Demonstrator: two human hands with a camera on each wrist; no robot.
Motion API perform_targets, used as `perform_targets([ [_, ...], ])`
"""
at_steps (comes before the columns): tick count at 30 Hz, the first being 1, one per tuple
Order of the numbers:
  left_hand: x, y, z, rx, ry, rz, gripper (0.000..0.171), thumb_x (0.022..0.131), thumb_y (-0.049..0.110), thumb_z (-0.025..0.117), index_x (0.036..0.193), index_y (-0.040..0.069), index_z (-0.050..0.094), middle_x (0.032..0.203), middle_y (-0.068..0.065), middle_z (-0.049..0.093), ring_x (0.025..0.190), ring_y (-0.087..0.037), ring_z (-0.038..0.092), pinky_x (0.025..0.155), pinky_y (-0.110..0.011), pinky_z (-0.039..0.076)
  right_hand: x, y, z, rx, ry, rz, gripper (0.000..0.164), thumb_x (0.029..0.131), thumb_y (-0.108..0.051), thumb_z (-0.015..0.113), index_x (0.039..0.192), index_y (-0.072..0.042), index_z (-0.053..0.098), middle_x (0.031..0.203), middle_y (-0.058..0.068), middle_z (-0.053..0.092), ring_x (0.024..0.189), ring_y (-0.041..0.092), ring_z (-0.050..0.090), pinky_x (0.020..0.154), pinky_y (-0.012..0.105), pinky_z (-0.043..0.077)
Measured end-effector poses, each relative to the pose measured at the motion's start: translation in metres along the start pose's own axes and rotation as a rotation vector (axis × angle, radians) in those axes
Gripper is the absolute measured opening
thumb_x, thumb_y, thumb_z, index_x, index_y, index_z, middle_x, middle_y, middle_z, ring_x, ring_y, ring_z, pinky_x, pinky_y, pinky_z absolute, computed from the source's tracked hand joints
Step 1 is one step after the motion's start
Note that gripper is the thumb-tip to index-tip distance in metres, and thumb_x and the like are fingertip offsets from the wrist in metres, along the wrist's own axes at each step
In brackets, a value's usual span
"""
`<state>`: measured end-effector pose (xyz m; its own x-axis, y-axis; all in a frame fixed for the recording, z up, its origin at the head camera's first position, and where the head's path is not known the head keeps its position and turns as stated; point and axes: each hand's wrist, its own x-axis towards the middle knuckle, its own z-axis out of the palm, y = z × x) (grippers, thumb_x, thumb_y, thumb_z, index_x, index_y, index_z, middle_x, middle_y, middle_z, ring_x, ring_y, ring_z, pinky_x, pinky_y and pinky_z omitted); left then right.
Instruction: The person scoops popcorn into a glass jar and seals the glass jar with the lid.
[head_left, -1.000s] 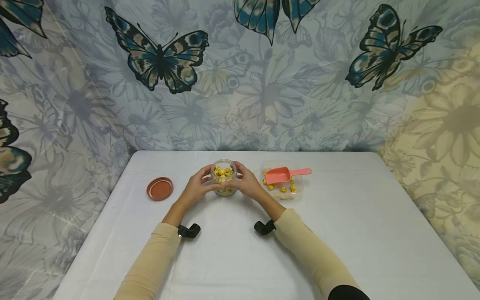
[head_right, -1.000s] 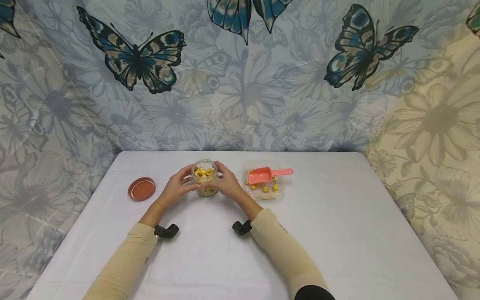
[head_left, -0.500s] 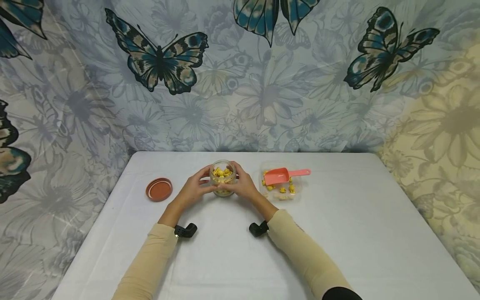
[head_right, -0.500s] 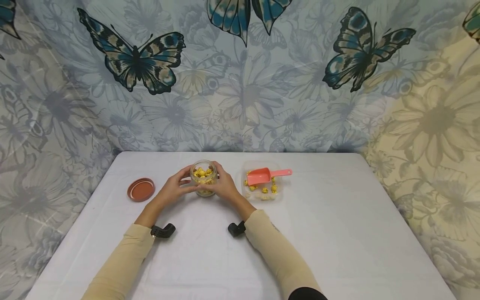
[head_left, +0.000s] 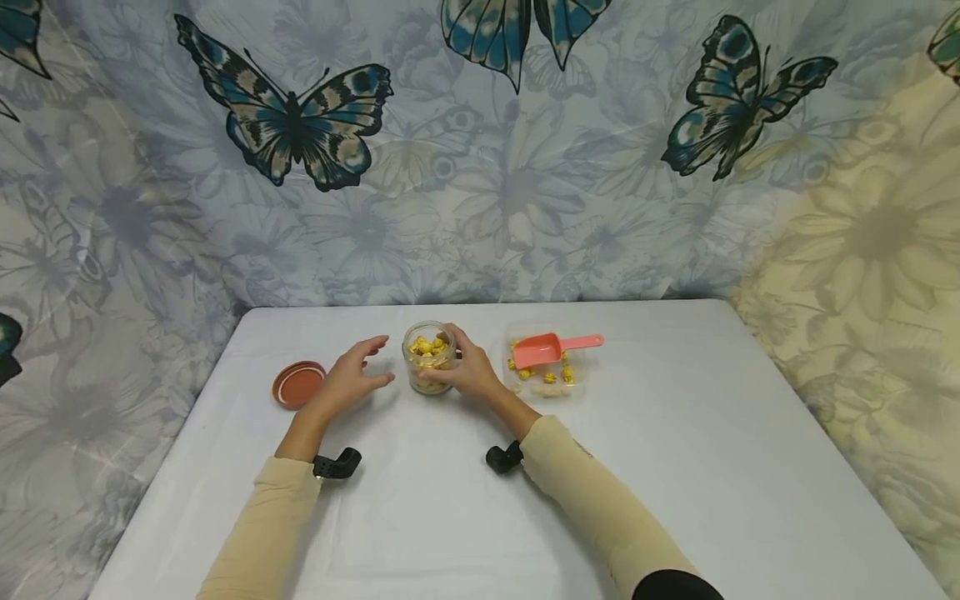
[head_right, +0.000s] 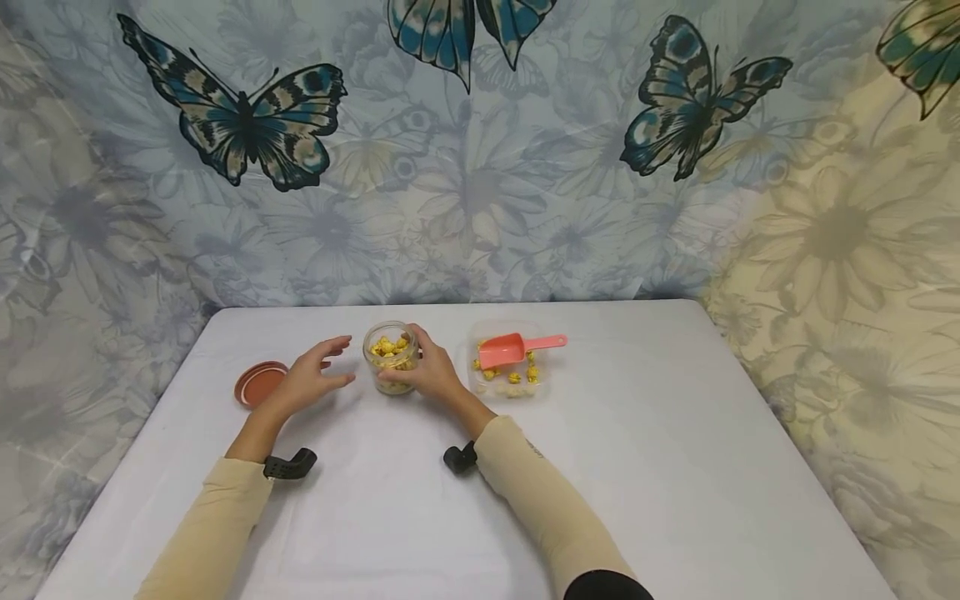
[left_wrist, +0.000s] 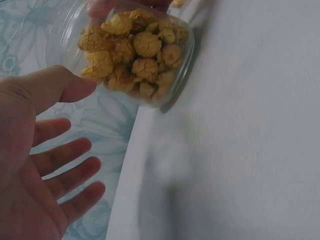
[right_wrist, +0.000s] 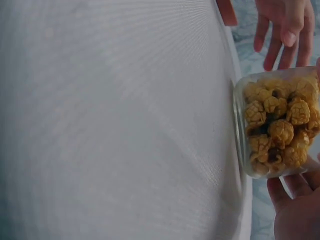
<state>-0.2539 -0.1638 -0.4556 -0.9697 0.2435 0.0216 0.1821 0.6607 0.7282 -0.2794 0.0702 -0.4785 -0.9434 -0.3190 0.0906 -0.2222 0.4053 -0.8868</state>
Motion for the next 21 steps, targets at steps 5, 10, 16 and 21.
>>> perform_targets([
  [5, -0.010, -0.009, -0.012, 0.113, 0.060, -0.040, 0.070, 0.087, 0.023, 0.073, 0.146, 0.003, 0.040, 0.148, -0.026, 0.040, 0.138, -0.046, 0.034, 0.112, -0.061, 0.031, 0.000, 0.000, 0.002, -0.013, 0.006, -0.003, 0.086, 0.074, -0.033, 0.085, 0.145, -0.020, 0.039, 0.142, 0.007, 0.055, 0.130, 0.029, 0.052, 0.107, 0.046, 0.045],
  [10, -0.018, -0.019, -0.021, 0.152, 0.088, -0.073, 0.072, 0.087, 0.024, 0.073, 0.145, 0.000, 0.040, 0.149, -0.027, 0.037, 0.139, -0.047, 0.028, 0.113, -0.062, 0.028, 0.000, 0.001, 0.002, -0.018, 0.005, 0.008, 0.089, 0.074, -0.030, 0.086, 0.147, -0.018, 0.037, 0.142, 0.007, 0.055, 0.132, 0.028, 0.051, 0.109, 0.045, 0.044],
  [16, -0.030, -0.032, -0.041, 0.231, 0.121, -0.145, 0.077, 0.087, 0.028, 0.072, 0.148, 0.000, 0.035, 0.152, -0.029, 0.028, 0.139, -0.049, 0.023, 0.108, -0.064, 0.031, 0.001, -0.001, 0.001, -0.046, -0.023, -0.015, 0.088, 0.075, -0.030, 0.085, 0.146, -0.016, 0.036, 0.142, 0.009, 0.055, 0.132, 0.027, 0.051, 0.108, 0.045, 0.045],
  [21, -0.039, -0.045, -0.056, 0.266, 0.117, -0.212, 0.085, 0.085, 0.034, 0.072, 0.150, -0.001, 0.029, 0.151, -0.032, 0.025, 0.138, -0.053, 0.021, 0.106, -0.069, 0.031, 0.000, -0.003, -0.001, -0.064, -0.020, 0.009, 0.086, 0.075, -0.031, 0.085, 0.146, -0.018, 0.037, 0.141, 0.008, 0.054, 0.131, 0.028, 0.051, 0.106, 0.046, 0.046],
])
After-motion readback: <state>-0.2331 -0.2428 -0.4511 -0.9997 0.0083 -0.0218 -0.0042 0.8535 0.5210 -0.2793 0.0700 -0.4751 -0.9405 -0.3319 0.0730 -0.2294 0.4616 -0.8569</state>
